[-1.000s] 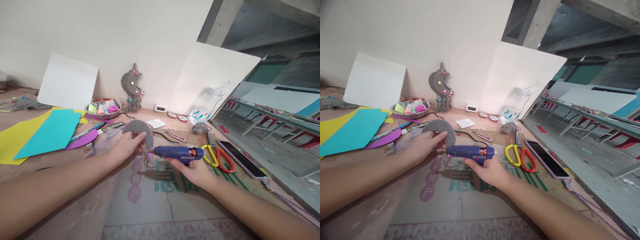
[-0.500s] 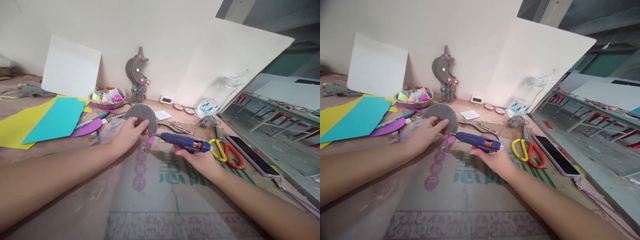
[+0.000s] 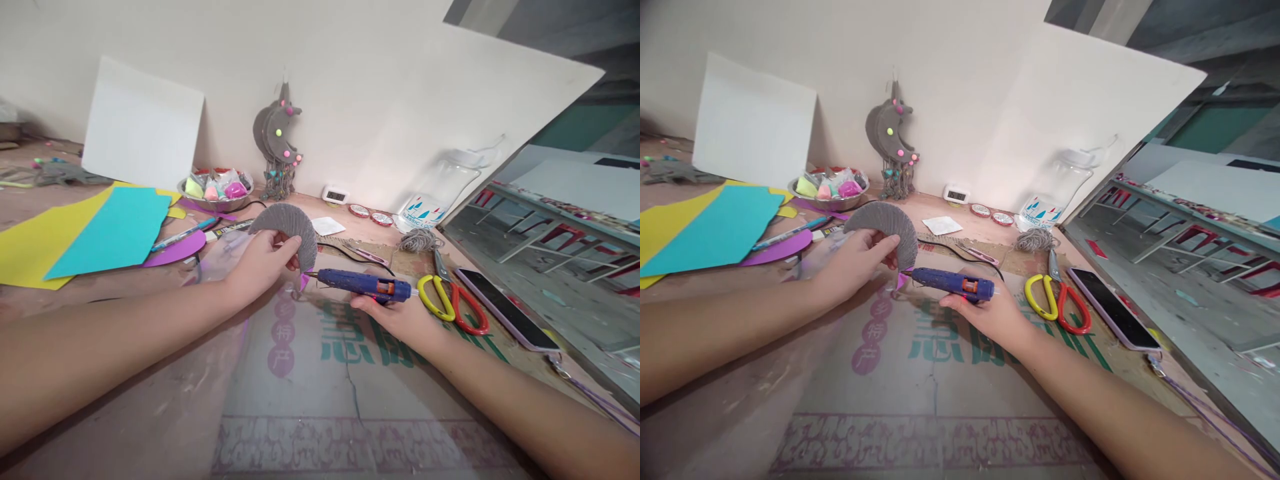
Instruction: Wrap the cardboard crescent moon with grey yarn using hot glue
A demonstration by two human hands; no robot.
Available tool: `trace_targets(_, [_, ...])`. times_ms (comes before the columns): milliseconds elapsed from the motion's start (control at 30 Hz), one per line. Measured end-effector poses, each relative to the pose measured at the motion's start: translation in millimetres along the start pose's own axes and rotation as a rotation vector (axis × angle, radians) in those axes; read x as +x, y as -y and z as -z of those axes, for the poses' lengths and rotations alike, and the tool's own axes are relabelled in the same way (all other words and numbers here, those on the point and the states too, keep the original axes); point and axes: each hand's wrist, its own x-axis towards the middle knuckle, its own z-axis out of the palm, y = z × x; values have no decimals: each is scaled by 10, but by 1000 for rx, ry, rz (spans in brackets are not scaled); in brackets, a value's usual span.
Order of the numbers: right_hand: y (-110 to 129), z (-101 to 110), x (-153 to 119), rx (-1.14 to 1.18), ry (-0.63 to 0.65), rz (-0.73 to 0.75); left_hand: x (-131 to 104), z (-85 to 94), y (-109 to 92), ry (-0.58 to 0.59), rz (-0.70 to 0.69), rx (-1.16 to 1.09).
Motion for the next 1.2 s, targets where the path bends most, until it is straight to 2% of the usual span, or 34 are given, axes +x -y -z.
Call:
trace_targets(667, [-27,-37,15,-39,19,29,-18,6,-18,14,3,63])
trace_targets(1200, [-41,-24,-11,-90,35,-16,-31,9,-31,17,17,82])
